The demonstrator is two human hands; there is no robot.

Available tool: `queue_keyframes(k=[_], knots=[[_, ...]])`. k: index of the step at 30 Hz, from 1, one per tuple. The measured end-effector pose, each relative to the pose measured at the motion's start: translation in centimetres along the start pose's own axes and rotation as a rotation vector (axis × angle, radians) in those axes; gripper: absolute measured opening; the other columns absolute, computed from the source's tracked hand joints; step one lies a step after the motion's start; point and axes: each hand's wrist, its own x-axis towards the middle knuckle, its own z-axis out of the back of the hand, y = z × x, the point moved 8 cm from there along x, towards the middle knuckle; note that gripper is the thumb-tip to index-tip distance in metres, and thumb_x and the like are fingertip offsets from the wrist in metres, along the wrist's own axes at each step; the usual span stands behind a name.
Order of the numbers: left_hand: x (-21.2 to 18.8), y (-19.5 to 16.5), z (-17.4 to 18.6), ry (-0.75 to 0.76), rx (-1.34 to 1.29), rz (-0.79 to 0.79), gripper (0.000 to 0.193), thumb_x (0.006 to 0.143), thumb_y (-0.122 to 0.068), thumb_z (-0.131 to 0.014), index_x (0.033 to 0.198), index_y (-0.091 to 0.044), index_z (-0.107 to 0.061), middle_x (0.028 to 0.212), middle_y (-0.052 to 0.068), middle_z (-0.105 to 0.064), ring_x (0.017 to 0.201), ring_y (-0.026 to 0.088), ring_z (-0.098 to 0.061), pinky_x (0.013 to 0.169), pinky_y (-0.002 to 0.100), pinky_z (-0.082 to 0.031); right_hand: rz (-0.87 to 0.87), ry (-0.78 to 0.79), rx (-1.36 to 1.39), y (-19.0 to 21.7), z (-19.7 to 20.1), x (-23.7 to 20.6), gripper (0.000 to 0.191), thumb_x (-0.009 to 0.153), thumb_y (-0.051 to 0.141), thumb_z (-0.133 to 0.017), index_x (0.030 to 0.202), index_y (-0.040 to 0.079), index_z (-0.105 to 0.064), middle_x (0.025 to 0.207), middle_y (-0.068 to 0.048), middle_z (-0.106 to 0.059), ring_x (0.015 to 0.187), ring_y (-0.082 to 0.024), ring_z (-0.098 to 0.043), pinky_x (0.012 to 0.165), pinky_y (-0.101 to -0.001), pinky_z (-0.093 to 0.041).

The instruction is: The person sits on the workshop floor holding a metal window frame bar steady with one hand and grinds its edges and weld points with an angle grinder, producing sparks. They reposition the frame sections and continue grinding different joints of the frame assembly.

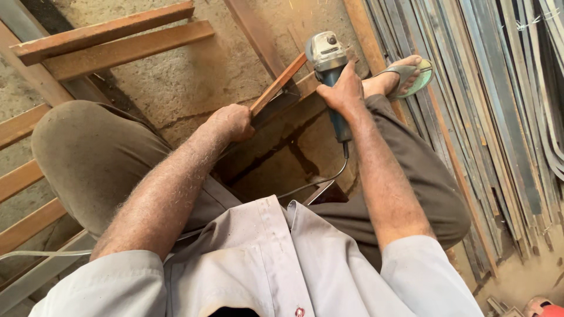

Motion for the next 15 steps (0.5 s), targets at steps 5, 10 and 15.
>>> queue_keyframes(k=[5,10,15], knots=[[0.0,0.0,0.0,-0.008,-0.004,-0.021,0.034,0.079,-0.029,-0.069,0.098,-0.002,-0.077,0.107,0.023,-0.074,0.104,0.039,-0.07,0.091,0.048,-0.056,0.027,0.016,-0.001,-0.1,-1.2,-2.5,0.099,0.071,0.034,-0.083,0.141,-0.013,-0.032,0.113,-0.036,-0.065,0.107,-0.049,-0.066,0.092,-0.051,-0.054],[-0.2,-0.1,0.0,-0.014,-0.028,0.004,0.031,0.079,-0.026,-0.068,0.097,-0.002,-0.077,0.106,0.023,-0.073,0.104,0.039,-0.07,0.091,0.049,-0.056,0.084,0.117,0.041,1.6,-3.5,-6.9,0.09,0.072,0.031,-0.082,0.143,-0.002,-0.037,0.115,-0.031,-0.068,0.108,-0.048,-0.066,0.092,-0.0535,-0.052],[-1.0,-0.2,0.3,-0.029,-0.039,-0.01,0.031,0.079,-0.025,-0.068,0.098,-0.002,-0.077,0.106,0.023,-0.074,0.103,0.039,-0.07,0.091,0.048,-0.056,0.087,0.073,0.041,1.3,-3.3,-5.7,0.092,0.072,0.03,-0.083,0.142,-0.003,-0.034,0.114,-0.033,-0.066,0.107,-0.049,-0.065,0.091,-0.0534,-0.052]])
